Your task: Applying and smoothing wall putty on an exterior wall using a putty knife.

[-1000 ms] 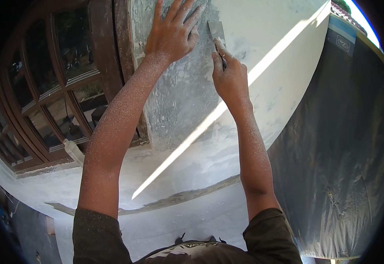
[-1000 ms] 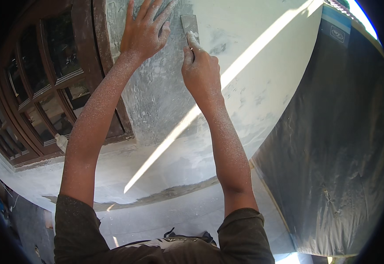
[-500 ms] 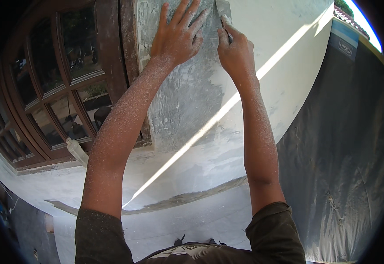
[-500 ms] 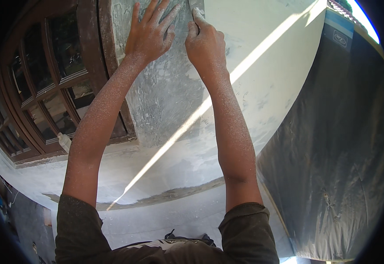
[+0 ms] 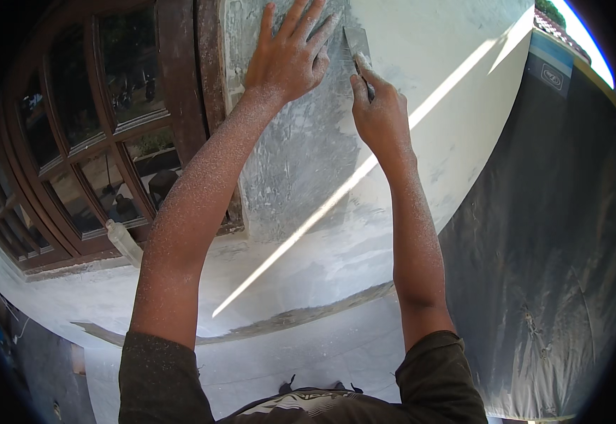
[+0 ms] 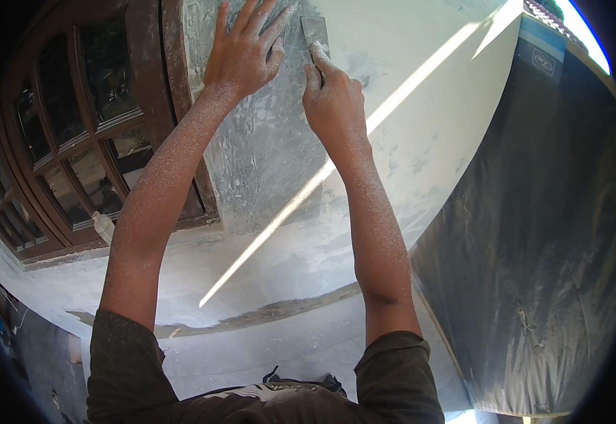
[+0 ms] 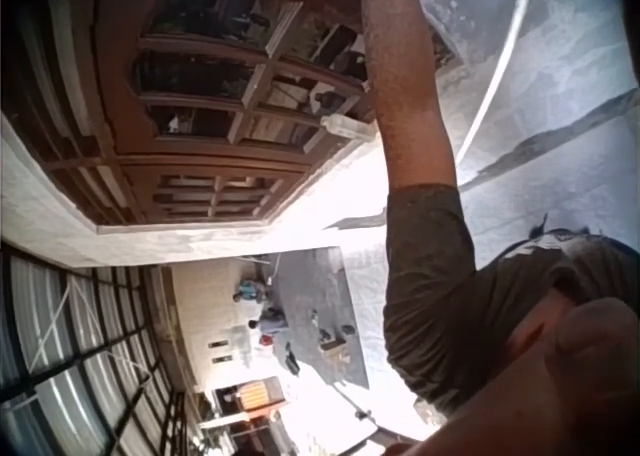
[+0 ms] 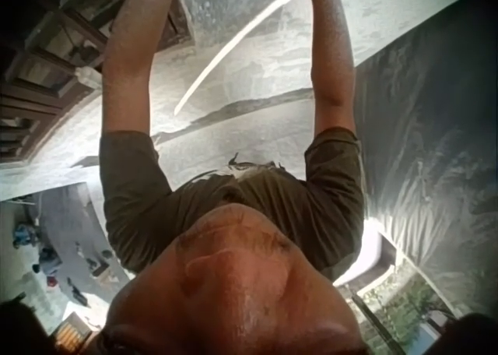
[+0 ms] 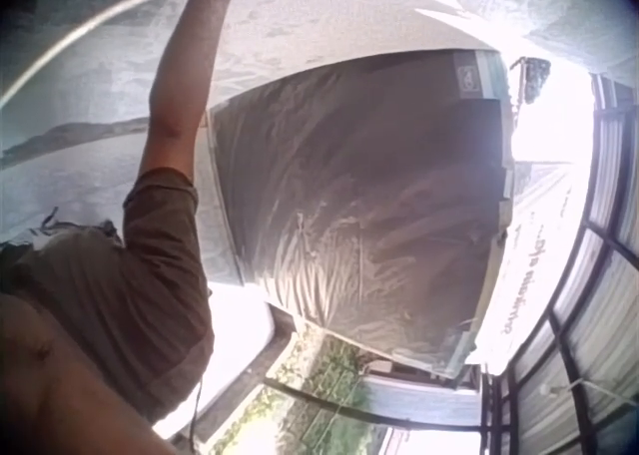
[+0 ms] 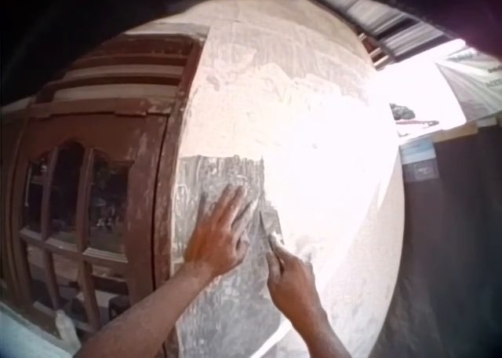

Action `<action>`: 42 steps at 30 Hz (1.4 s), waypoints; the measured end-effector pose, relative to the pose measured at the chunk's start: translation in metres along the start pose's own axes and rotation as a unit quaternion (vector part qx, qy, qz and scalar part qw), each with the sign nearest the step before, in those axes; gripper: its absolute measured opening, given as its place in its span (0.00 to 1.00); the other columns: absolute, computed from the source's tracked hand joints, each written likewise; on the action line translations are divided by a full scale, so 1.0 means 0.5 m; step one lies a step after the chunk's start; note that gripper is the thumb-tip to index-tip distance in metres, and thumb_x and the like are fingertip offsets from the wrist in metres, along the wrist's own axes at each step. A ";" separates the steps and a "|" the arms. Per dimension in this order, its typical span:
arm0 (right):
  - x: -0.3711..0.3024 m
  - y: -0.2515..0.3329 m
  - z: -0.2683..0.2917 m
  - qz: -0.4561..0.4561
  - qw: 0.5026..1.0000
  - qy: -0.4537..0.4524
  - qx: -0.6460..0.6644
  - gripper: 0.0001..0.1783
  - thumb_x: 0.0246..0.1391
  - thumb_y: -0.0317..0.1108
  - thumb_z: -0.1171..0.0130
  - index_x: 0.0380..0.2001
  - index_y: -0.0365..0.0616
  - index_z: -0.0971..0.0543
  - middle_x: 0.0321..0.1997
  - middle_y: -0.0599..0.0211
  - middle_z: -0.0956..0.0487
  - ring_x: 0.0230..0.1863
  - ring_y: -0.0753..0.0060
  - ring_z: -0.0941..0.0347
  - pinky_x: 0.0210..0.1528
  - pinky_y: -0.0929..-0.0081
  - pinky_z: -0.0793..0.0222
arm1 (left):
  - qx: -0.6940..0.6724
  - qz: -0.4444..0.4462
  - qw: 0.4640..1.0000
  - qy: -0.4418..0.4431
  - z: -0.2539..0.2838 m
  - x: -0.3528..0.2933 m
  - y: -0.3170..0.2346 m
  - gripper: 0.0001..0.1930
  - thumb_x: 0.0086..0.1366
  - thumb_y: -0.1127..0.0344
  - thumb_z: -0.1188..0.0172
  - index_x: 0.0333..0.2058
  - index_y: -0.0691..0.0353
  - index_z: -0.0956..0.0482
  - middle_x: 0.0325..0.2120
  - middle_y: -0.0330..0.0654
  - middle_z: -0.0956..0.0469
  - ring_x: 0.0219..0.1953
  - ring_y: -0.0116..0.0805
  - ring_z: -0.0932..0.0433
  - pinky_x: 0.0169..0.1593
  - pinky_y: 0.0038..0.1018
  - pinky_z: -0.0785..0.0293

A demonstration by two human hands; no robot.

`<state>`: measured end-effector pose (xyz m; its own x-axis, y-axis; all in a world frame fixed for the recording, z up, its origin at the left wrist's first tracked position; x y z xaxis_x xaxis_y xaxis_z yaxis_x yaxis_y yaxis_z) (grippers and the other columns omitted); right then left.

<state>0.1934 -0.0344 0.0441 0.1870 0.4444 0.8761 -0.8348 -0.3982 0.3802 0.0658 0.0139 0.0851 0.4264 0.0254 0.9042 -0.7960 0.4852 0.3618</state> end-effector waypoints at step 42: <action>0.062 0.021 0.029 -0.027 0.999 0.014 0.026 0.22 0.67 0.34 0.48 0.61 0.41 0.23 0.41 0.37 0.17 0.44 0.37 0.18 0.51 0.49 0.23 | 0.013 0.011 0.998 0.052 0.007 0.064 0.011 0.36 0.64 0.56 0.40 0.70 0.51 0.37 0.75 0.43 0.49 0.78 0.40 0.56 0.78 0.50 0.63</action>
<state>0.1977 -0.0364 0.0795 0.2165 0.4876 0.8458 -0.7956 -0.4140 0.4423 0.0737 0.0141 0.1168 0.4509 0.1274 0.8834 -0.8158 0.4604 0.3501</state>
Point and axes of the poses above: each hand's wrist, its own x-axis towards the middle knuckle, its own z-axis out of the back of the hand, y = z × x, the point moved 10 cm from there along x, towards the middle knuckle
